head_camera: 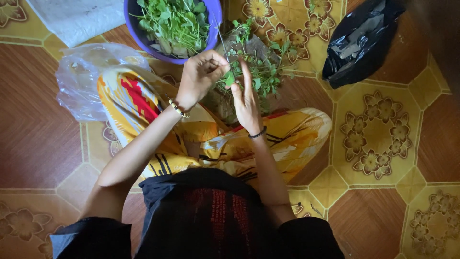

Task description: Picking leaves from stems and trimming green vegetables with a knife while sitting on the floor.

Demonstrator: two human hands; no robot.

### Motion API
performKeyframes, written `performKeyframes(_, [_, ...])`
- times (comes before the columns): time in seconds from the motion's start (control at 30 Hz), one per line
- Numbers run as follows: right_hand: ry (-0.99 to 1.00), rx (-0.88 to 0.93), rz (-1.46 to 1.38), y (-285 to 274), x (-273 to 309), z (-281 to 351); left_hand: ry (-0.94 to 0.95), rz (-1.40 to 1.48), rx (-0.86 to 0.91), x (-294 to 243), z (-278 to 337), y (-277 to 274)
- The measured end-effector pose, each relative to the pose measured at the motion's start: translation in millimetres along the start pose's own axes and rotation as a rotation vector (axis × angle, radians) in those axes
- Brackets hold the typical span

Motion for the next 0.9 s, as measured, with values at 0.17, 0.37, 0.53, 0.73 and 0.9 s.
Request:
performKeyframes(0.17, [0.025,-0.024,-0.058,3.0,-14.0,0.9,-0.024,-0.049,-0.006,11.8,3.4,-9.7])
performKeyframes(0.37, [-0.183,-0.275,0.258,-4.5,-6.3,-27.6,0.081,-0.421,-0.031,-0.2,15.4,-28.2])
performKeyframes(0.53, [-0.128,-0.280,0.306,21.4,-21.3,-45.4,0.026,-0.349,-0.019,-5.6,26.7,-40.5])
performKeyframes(0.73, [-0.146,-0.205,0.339,42.3,6.9,-55.9,-0.045,-0.213,-0.011,7.5,41.6,-65.2])
performKeyframes(0.9, [-0.222,-0.204,0.267,44.9,15.9,-85.3,0.084,-0.530,-0.048,-8.2,51.5,-89.3])
Point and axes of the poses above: each hand's wrist, its own z-axis away from the middle knuckle, its own y-axis out of the palm, x = y × z, the point moved 4 cm from there along -z, towards the middle knuckle, and after that the axes turned 12 degrees about x, right-handed, at the moved point
